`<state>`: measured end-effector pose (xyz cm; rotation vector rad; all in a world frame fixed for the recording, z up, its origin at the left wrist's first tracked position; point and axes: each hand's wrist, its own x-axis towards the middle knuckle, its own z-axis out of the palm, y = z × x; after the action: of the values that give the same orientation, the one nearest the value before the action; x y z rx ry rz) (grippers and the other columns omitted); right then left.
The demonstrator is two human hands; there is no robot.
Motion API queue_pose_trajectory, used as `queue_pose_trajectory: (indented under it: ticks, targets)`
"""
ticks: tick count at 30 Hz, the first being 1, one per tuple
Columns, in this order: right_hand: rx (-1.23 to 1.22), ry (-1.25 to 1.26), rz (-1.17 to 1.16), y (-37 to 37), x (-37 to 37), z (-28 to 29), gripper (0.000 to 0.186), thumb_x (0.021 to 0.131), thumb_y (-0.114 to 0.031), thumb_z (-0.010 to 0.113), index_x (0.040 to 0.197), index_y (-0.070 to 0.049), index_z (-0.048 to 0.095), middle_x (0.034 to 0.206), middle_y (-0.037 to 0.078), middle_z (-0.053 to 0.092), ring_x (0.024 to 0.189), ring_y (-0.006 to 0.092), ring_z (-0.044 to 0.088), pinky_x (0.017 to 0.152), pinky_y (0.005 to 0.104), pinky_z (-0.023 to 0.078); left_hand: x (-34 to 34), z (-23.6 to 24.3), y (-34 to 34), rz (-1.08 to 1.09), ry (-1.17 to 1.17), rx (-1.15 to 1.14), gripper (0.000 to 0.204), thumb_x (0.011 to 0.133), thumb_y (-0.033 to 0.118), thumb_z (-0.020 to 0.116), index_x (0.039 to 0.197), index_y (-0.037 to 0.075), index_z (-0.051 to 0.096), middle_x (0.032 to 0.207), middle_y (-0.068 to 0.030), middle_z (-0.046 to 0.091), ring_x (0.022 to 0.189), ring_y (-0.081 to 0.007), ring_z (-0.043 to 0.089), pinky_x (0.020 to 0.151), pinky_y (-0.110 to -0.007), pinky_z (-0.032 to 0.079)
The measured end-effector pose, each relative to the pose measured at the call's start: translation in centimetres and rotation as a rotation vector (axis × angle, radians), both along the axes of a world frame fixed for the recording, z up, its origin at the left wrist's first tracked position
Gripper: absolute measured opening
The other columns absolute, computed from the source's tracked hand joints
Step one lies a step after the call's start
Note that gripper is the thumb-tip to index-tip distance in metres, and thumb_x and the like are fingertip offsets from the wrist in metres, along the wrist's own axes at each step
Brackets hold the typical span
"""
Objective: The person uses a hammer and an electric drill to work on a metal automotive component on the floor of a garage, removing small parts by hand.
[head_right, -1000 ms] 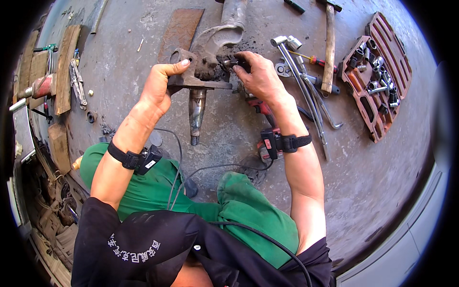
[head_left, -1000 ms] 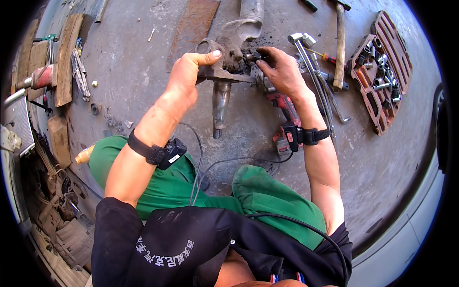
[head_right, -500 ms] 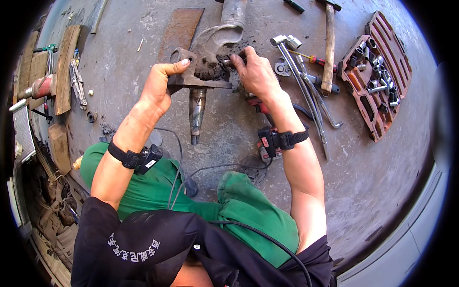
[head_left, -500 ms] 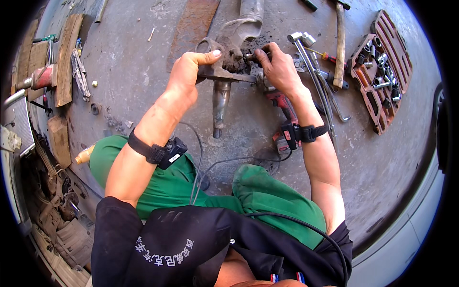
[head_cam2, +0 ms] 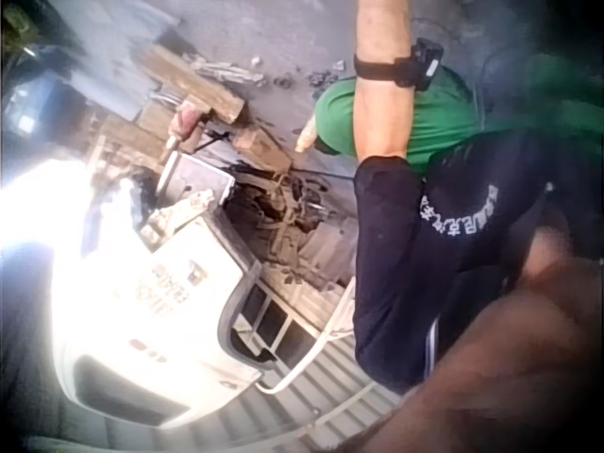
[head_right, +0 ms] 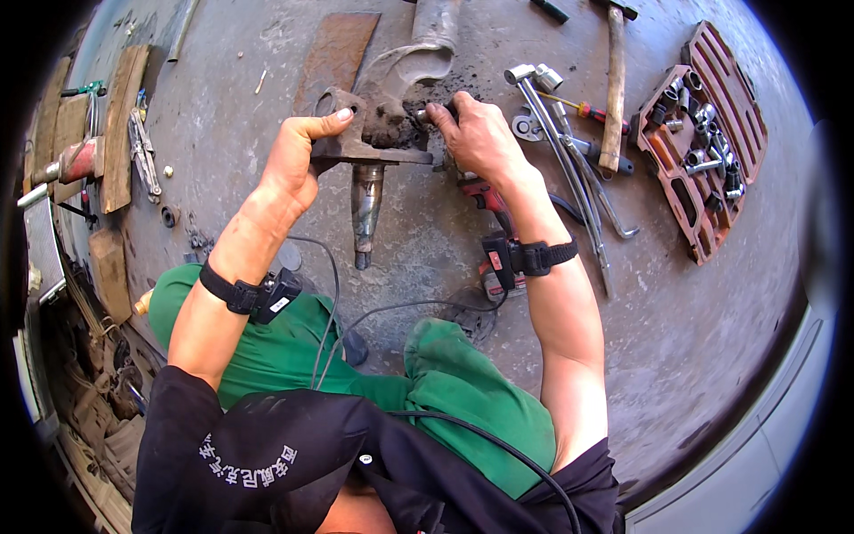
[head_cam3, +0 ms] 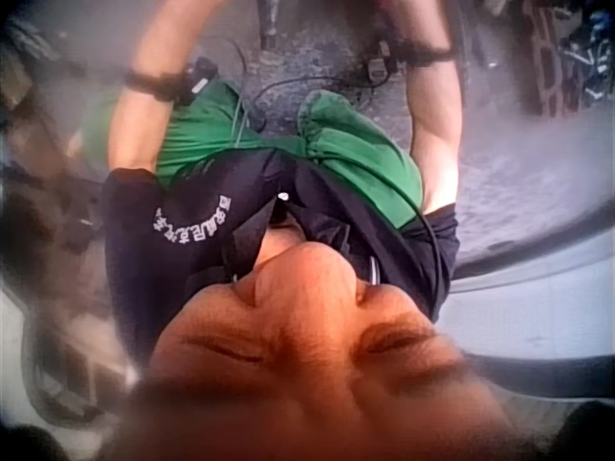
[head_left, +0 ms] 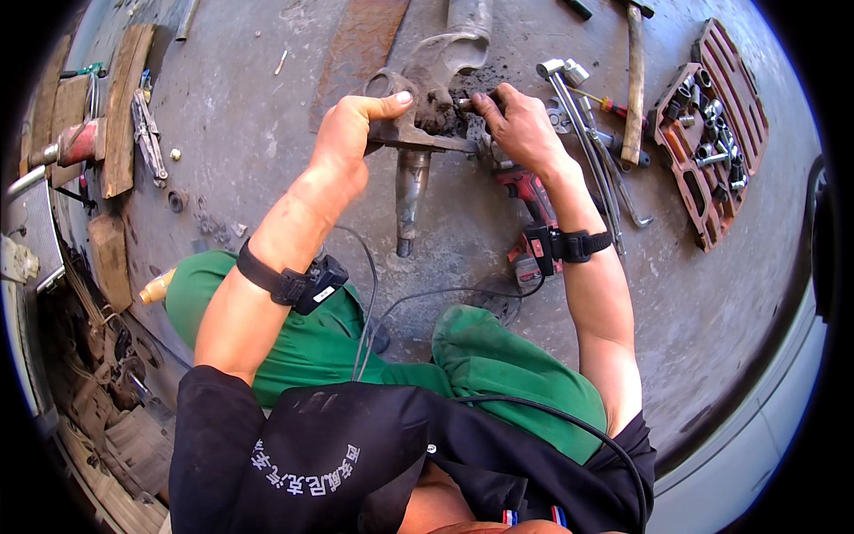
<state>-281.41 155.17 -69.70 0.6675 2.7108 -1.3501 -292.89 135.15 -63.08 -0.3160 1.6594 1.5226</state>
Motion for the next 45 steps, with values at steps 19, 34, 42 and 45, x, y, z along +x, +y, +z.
queue_pose_trajectory:
  ticks: [19,34,42,45]
  targets:
    - [-0.061,0.064,0.028,0.6,0.2,-0.2,0.046,0.09,-0.037,0.067,0.099,0.007,0.062,0.092,0.029,0.066,0.093,0.0425,0.065,0.081,0.0451,0.051,-0.1,-0.1,-0.1,-0.028,0.036,-0.026,0.021,0.08,0.023,0.074,0.09,0.005,0.07,0.087,-0.0046,0.07,0.08,-0.015,0.063,0.083,-0.03,0.044]
    - [0.006,-0.203,-0.024,0.7,-0.6,-0.3,0.069,0.091,-0.065,0.049,0.088,0.0,0.071,0.083,0.026,0.067,0.088,0.0419,0.066,0.078,0.0469,0.051,0.1,0.3,0.1,-0.026,0.045,-0.02,0.021,0.08,0.024,0.074,0.091,0.006,0.07,0.086,-0.004,0.07,0.079,-0.0144,0.063,0.083,-0.03,0.044]
    - [-0.073,-0.101,-0.09,0.4,0.3,-0.2,0.062,0.09,-0.059,0.057,0.1,0.001,0.069,0.091,0.026,0.068,0.096,0.0408,0.066,0.084,0.0444,0.051,0.2,0.6,0.4,-0.004,0.024,-0.009,0.02,0.077,0.022,0.075,0.088,0.005,0.07,0.085,-0.0042,0.069,0.081,-0.0146,0.061,0.083,-0.029,0.041]
    - [-0.145,0.055,-0.009,0.7,0.6,-0.2,0.047,0.087,-0.039,0.07,0.099,0.006,0.066,0.09,0.027,0.068,0.093,0.0391,0.067,0.083,0.0414,0.051,0.1,0.4,0.2,0.016,0.004,-0.01,0.019,0.075,0.02,0.075,0.085,0.005,0.07,0.084,-0.0045,0.069,0.082,-0.0149,0.058,0.085,-0.029,0.038]
